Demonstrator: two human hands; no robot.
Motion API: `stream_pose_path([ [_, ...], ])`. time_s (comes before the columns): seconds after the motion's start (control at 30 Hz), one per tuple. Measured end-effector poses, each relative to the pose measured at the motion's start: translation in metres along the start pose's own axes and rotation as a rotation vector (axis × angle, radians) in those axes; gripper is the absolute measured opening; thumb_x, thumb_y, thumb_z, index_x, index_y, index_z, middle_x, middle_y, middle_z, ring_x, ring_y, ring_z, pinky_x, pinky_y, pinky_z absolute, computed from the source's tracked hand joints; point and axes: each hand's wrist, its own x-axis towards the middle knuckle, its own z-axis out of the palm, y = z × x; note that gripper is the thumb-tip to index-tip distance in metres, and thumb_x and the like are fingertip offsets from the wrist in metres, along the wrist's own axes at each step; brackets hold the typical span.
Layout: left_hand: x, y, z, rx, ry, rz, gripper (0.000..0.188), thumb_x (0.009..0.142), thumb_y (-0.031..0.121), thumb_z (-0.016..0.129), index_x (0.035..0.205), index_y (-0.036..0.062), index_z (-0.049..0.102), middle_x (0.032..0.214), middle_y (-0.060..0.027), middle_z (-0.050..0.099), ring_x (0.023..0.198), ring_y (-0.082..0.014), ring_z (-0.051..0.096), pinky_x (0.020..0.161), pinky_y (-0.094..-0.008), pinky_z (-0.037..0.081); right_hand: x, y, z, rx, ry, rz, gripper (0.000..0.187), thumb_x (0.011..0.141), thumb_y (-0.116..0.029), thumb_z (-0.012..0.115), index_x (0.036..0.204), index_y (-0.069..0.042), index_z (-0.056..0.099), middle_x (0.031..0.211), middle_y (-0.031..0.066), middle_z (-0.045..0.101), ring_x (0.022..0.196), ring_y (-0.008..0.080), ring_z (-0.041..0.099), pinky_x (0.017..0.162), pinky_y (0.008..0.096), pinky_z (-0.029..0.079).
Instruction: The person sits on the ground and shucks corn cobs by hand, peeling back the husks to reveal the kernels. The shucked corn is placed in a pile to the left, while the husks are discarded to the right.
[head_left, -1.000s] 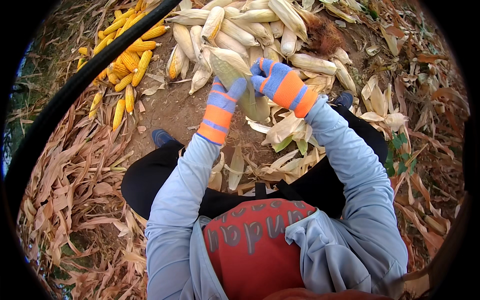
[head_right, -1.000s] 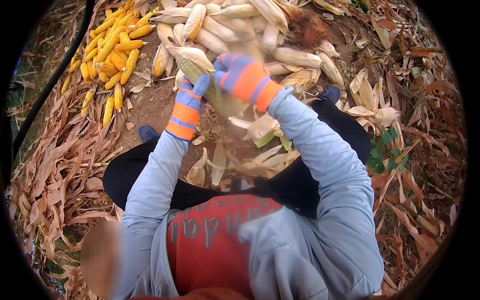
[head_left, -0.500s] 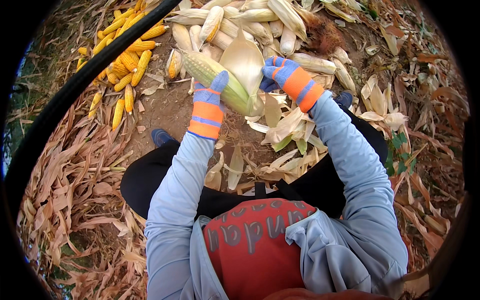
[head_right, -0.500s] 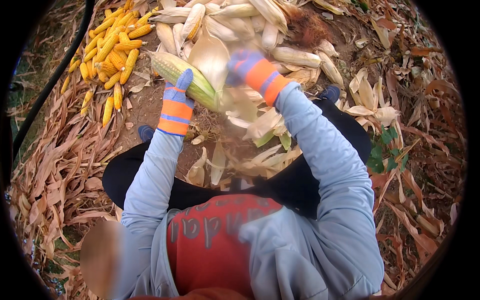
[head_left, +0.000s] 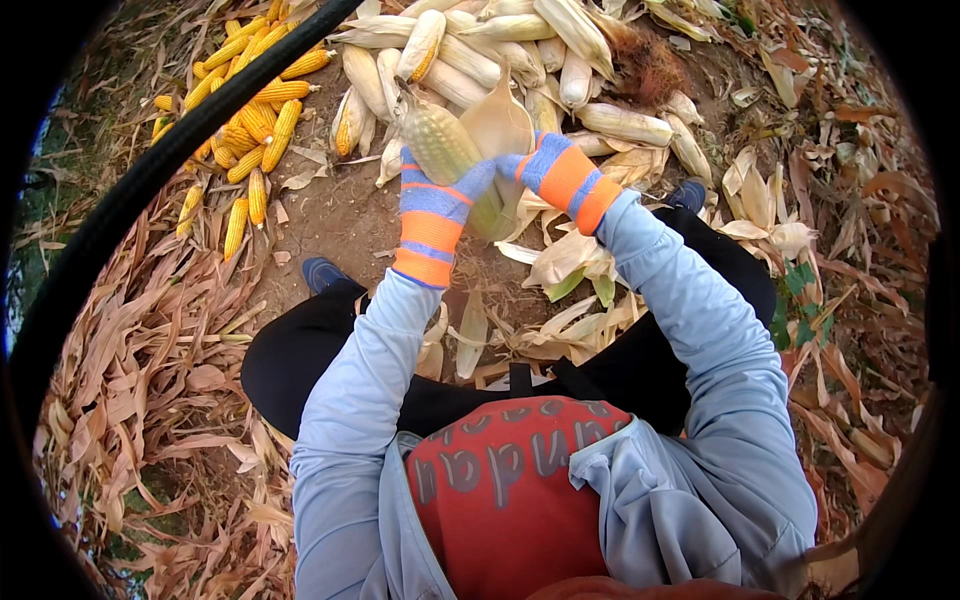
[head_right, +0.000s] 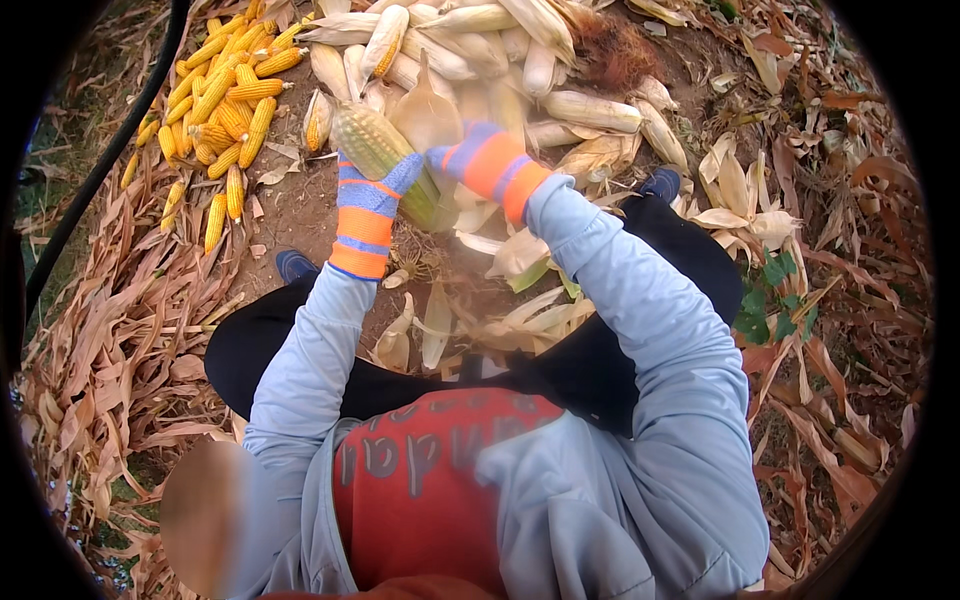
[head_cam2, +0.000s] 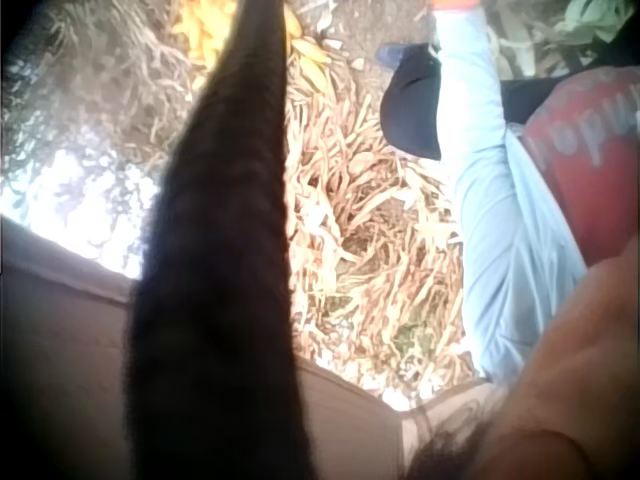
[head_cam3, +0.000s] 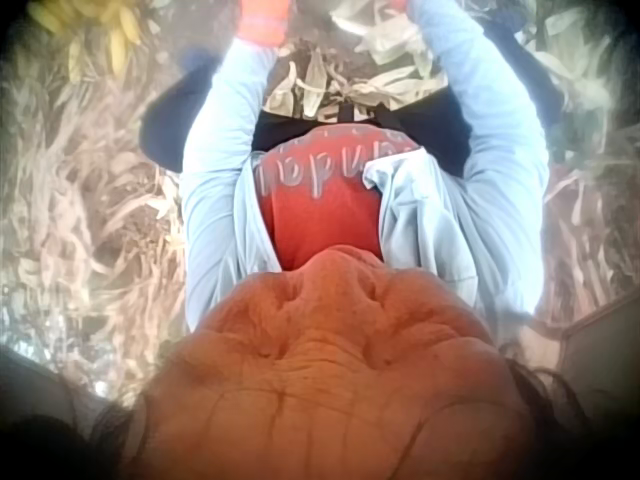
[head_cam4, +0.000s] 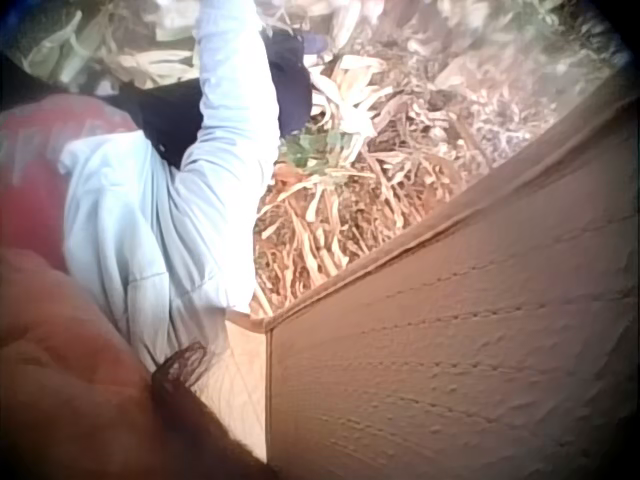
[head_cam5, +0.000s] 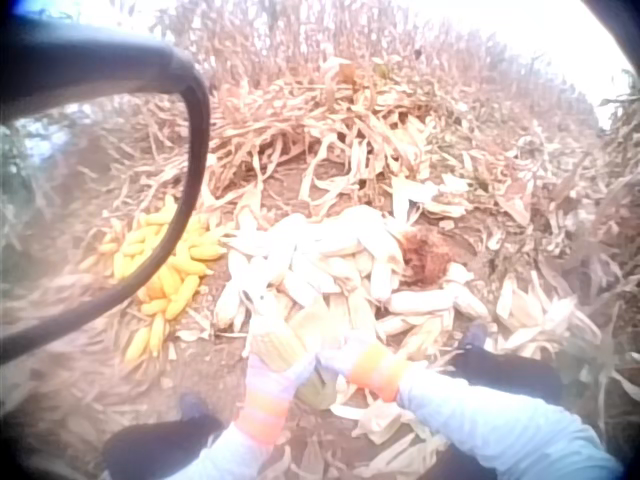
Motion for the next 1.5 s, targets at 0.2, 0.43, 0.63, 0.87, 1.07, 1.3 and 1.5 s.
stream_pose_path([
  [0.2,-0.014,0.028,0.012,0.029,-0.086,0.1,0.054,0.058,0.012,0.074,0.1,0.0036,0.041,0.091,-0.0068,0.054,0.08,-0.015,0.054,0.071,-0.0274,0.045,0.009,0.008,0.005,0.069,0.005,0.109,0.041,0.067,-0.036,0.054,0.075,0.004,0.058,0.076,0.0226,0.058,0.071,0.0336,0.055,0.064,0.0361,0.043],
  [0.43,-0.015,0.041,0.013,0.131,-0.129,0.081,0.052,0.059,0.015,0.073,0.097,0.0044,0.039,0.089,-0.007,0.052,0.082,-0.0158,0.052,0.07,-0.0285,0.044,0.009,0.013,0.007,-0.13,0.0,-0.013,0.027,0.072,-0.033,0.05,0.078,-0.009,0.061,0.081,0.0172,0.056,0.079,0.032,0.053,0.069,0.0349,0.043],
  [0.63,-0.019,0.041,0.008,0.251,-0.099,0.2,0.059,0.056,0.018,0.074,0.101,0.0032,0.04,0.091,-0.0082,0.049,0.082,-0.0183,0.051,0.072,-0.0295,0.043,0.01,0.026,0.007,-0.692,-0.079,-0.221,0.016,0.076,-0.017,0.047,0.082,-0.012,0.06,0.081,0.0119,0.058,0.076,0.028,0.056,0.068,0.0352,0.045],
  [0.87,0.002,0.041,-0.014,-0.103,0.175,0.061,0.062,0.063,0.013,0.074,0.113,0.0023,0.04,0.101,-0.008,0.05,0.09,-0.0192,0.051,0.077,-0.0318,0.043,0.01,0.024,0.006,1.462,0.096,0.367,0.015,0.082,-0.009,0.048,0.094,-0.001,0.05,0.076,0.0083,0.054,0.071,0.0209,0.054,0.07,0.0332,0.046],
  [1.07,0.017,0.05,-0.051,-0.609,0.269,-0.221,0.064,0.071,0.029,0.067,0.12,0.0045,0.033,0.112,-0.014,0.044,0.105,-0.0273,0.042,0.092,-0.0434,0.035,0.007,0.02,-0.016,1.503,-0.237,0.141,0.005,0.08,-0.011,0.05,0.081,-0.006,0.052,0.057,-0.0037,0.038,0.049,0.0084,0.036,0.045,0.0218,0.03],
  [1.3,0.012,0.063,-0.054,-0.503,0.302,-0.063,0.058,0.07,0.022,0.068,0.118,0.0066,0.037,0.11,-0.0116,0.046,0.1,-0.0244,0.047,0.085,-0.0408,0.041,0.009,0.02,-0.011,1.232,-0.091,0.274,0.017,0.078,-0.018,0.054,0.088,-0.005,0.054,0.067,0.0012,0.05,0.058,0.0125,0.049,0.053,0.0243,0.04],
  [1.5,0.024,0.056,-0.071,-0.209,0.469,0.067,0.06,0.063,0.012,0.074,0.113,0.0053,0.042,0.101,-0.0091,0.052,0.088,-0.0205,0.053,0.075,-0.0344,0.045,0.028,0.038,-0.045,0.989,0.353,0.228,0.029,0.08,-0.026,0.055,0.098,-0.003,0.053,0.084,0.0075,0.057,0.07,0.0172,0.058,0.063,0.0282,0.048],
])
